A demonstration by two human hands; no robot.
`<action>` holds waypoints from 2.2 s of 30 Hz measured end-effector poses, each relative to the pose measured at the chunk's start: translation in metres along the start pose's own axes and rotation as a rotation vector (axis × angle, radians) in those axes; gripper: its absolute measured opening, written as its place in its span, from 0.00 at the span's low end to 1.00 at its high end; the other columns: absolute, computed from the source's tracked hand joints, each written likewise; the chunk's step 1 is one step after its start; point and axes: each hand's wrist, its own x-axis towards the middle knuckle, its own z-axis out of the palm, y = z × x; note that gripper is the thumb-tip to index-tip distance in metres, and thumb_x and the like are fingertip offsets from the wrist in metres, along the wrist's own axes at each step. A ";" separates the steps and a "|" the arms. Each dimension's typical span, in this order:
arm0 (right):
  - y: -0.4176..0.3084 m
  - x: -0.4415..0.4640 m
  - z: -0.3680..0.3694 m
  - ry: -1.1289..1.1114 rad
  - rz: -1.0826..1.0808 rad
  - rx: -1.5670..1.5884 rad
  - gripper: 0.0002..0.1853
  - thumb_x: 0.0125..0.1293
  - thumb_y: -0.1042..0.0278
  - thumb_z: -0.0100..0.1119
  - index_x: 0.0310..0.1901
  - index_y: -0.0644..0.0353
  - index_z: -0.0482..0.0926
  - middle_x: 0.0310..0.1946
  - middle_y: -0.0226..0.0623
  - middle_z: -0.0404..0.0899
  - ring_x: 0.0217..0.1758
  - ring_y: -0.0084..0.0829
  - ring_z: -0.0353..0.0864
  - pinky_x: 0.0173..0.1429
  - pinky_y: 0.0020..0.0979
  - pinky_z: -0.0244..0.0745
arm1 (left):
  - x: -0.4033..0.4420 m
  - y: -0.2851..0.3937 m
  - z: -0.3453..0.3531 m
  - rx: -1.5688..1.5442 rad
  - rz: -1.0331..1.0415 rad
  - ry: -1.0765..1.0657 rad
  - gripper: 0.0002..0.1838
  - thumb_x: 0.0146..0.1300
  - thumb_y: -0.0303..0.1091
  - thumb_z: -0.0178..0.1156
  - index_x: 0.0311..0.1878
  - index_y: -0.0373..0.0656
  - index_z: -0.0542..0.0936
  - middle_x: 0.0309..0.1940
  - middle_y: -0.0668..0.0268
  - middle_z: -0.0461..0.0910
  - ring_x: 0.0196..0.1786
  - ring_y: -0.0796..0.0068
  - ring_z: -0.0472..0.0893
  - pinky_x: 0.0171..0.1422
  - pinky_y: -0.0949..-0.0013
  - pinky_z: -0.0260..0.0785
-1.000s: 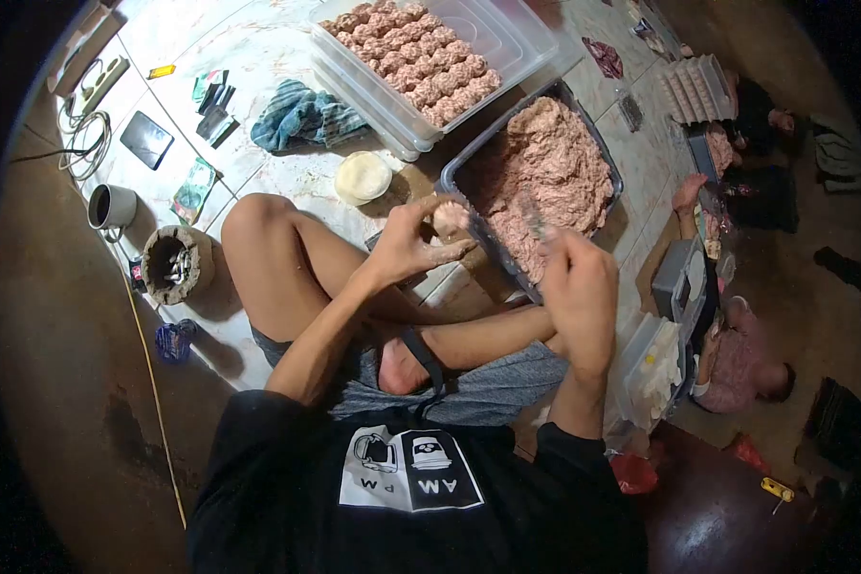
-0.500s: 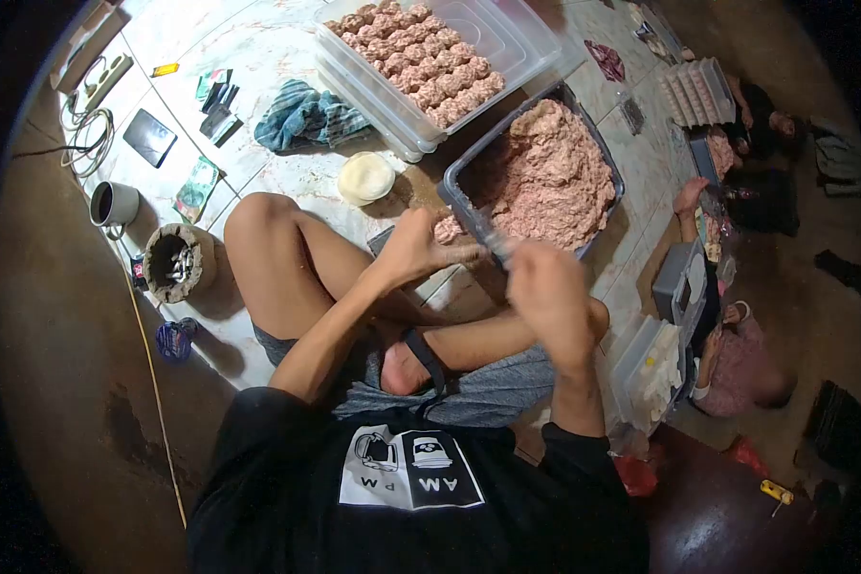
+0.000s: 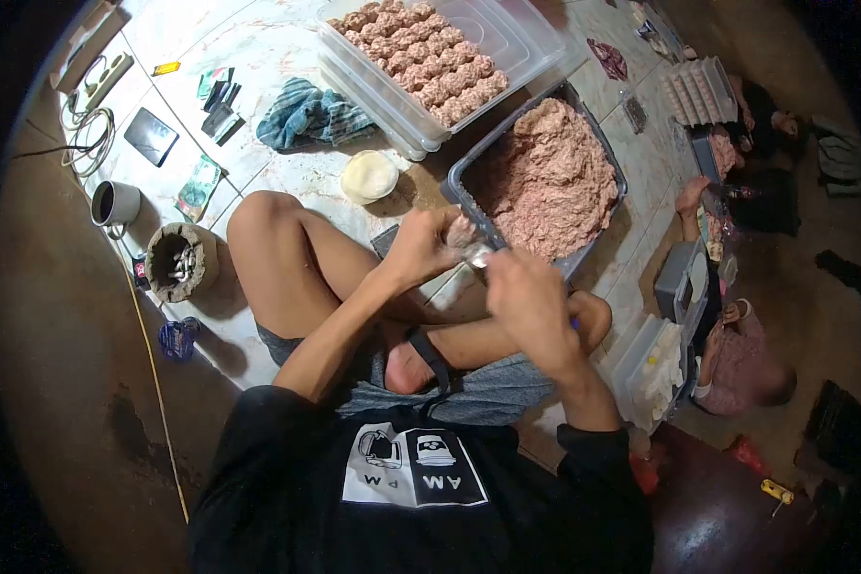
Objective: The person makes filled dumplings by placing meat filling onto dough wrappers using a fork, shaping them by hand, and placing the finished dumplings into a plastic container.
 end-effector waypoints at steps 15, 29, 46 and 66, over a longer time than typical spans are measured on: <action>0.006 -0.001 0.003 -0.039 0.034 0.063 0.13 0.76 0.68 0.54 0.36 0.65 0.85 0.33 0.58 0.85 0.39 0.60 0.86 0.47 0.56 0.79 | -0.001 -0.013 0.006 0.166 -0.062 -0.070 0.18 0.55 0.38 0.80 0.38 0.35 0.83 0.28 0.52 0.84 0.28 0.57 0.79 0.40 0.57 0.76; 0.071 0.009 0.040 0.286 0.153 0.278 0.27 0.65 0.71 0.70 0.67 0.59 0.81 0.60 0.54 0.79 0.58 0.57 0.83 0.63 0.52 0.78 | 0.001 0.015 0.001 -0.094 -0.033 -0.054 0.21 0.59 0.40 0.82 0.38 0.38 0.78 0.25 0.66 0.75 0.28 0.79 0.70 0.34 0.67 0.66; -0.041 0.077 0.168 -0.226 -0.108 0.163 0.22 0.58 0.74 0.70 0.57 0.67 0.84 0.56 0.55 0.80 0.55 0.65 0.84 0.60 0.53 0.82 | 0.018 -0.075 -0.055 0.767 -0.108 0.333 0.17 0.58 0.34 0.73 0.52 0.46 0.88 0.46 0.56 0.84 0.48 0.50 0.82 0.51 0.51 0.75; 0.113 0.018 0.033 0.249 0.238 0.062 0.09 0.66 0.74 0.61 0.41 0.64 0.90 0.33 0.60 0.86 0.40 0.61 0.88 0.48 0.54 0.83 | 0.023 -0.040 -0.083 -1.198 -0.272 0.457 0.26 0.81 0.50 0.55 0.66 0.37 0.75 0.62 0.42 0.82 0.62 0.47 0.85 0.73 0.48 0.80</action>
